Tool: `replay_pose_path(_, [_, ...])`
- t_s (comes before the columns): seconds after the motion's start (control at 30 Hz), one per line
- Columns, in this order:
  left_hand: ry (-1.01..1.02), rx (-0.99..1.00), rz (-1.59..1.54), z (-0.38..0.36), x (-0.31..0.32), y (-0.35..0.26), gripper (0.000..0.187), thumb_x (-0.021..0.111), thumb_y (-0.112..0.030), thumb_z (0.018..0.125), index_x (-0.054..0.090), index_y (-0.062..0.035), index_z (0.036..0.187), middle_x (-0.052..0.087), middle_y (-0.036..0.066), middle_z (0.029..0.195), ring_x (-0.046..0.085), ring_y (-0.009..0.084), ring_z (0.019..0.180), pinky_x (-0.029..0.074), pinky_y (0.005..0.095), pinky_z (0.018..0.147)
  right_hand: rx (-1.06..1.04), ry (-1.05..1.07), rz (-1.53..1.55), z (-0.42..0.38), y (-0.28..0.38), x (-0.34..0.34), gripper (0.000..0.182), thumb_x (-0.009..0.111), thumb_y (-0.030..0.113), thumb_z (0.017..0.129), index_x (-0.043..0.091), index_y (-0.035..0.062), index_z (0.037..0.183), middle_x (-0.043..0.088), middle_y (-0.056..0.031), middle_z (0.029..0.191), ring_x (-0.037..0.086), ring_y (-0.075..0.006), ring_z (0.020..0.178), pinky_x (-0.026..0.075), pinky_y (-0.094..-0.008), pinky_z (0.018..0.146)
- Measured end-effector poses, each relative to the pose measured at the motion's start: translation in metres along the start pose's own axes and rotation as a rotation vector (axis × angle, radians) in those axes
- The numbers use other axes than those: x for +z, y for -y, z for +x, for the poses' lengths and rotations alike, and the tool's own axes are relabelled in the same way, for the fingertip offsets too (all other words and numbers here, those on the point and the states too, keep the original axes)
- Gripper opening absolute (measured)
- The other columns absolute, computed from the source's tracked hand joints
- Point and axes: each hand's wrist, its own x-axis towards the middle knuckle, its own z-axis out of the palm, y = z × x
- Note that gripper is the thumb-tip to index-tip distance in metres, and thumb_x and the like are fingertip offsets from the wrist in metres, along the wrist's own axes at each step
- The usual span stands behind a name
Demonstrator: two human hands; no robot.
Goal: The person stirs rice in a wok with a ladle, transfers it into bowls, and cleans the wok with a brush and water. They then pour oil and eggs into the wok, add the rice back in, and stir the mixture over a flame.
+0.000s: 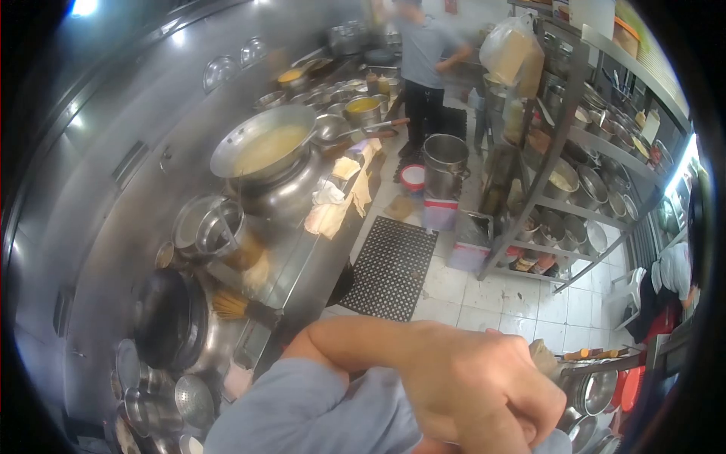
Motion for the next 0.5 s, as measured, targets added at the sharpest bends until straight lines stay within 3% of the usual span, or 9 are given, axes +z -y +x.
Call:
replay_pose_path(0.07, [0.086, 0.054, 0.009, 0.003, -0.009, 0.006, 0.024, 0.047, -0.008, 0.099, 0.071, -0.0052, 0.094, 0.061, 0.015, 0.077, 0.053, 0.0175, 0.054, 0.044, 0.027, 0.045, -0.006, 0.014, 0.008, -0.001, 0.0, -0.002, 0.045, 0.06, 0.025, 0.089, 0.05, 0.0029, 0.127, 0.069, -0.0169, 0.084, 0.066, -0.0247, 0.063, 0.053, -0.0331, 0.056])
replay_pose_path(0.17, [-0.057, 0.127, -0.046, -0.002, 0.006, 0.02, 0.024, 0.048, -0.009, 0.098, 0.071, -0.0054, 0.093, 0.062, 0.014, 0.078, 0.055, 0.0181, 0.055, 0.046, 0.0284, 0.047, 0.0, -0.084, 0.024, -0.012, 0.003, 0.015, 0.045, 0.06, 0.025, 0.089, 0.049, 0.0027, 0.127, 0.068, -0.0179, 0.084, 0.066, -0.025, 0.064, 0.054, -0.0333, 0.057])
replay_pose_path(0.23, [-0.109, 0.064, -0.046, -0.005, 0.009, 0.019, 0.024, 0.048, -0.009, 0.098, 0.071, -0.0049, 0.092, 0.062, 0.014, 0.078, 0.056, 0.0187, 0.057, 0.046, 0.0294, 0.048, -0.003, -0.091, 0.033, -0.006, 0.005, 0.019, 0.045, 0.06, 0.025, 0.089, 0.049, 0.0028, 0.128, 0.068, -0.0186, 0.085, 0.066, -0.0251, 0.065, 0.054, -0.0336, 0.057])
replay_pose_path(0.33, [0.053, -0.016, 0.012, -0.002, 0.0, 0.011, 0.023, 0.049, -0.009, 0.097, 0.071, -0.0041, 0.091, 0.063, 0.016, 0.081, 0.059, 0.0211, 0.061, 0.048, 0.0303, 0.05, -0.002, -0.008, 0.054, -0.001, -0.002, -0.003, 0.045, 0.06, 0.025, 0.089, 0.049, 0.003, 0.128, 0.068, -0.0194, 0.085, 0.066, -0.0252, 0.066, 0.054, -0.0342, 0.057])
replay_pose_path(0.43, [0.252, 0.045, 0.077, 0.011, -0.018, 0.009, 0.019, 0.052, -0.011, 0.096, 0.07, -0.0059, 0.096, 0.064, 0.018, 0.084, 0.062, 0.025, 0.065, 0.049, 0.0304, 0.052, 0.013, 0.031, 0.072, 0.004, -0.002, -0.009, 0.045, 0.06, 0.025, 0.089, 0.049, 0.0028, 0.128, 0.068, -0.0196, 0.086, 0.066, -0.0251, 0.066, 0.055, -0.0344, 0.058])
replay_pose_path(0.5, [0.277, -0.04, 0.147, 0.012, -0.023, -0.007, 0.016, 0.054, -0.012, 0.094, 0.069, -0.0067, 0.099, 0.063, 0.017, 0.086, 0.062, 0.0259, 0.065, 0.049, 0.031, 0.052, 0.032, 0.055, 0.062, 0.005, -0.002, -0.01, 0.045, 0.059, 0.025, 0.09, 0.049, 0.0025, 0.128, 0.068, -0.0196, 0.087, 0.066, -0.0248, 0.066, 0.055, -0.0344, 0.059])
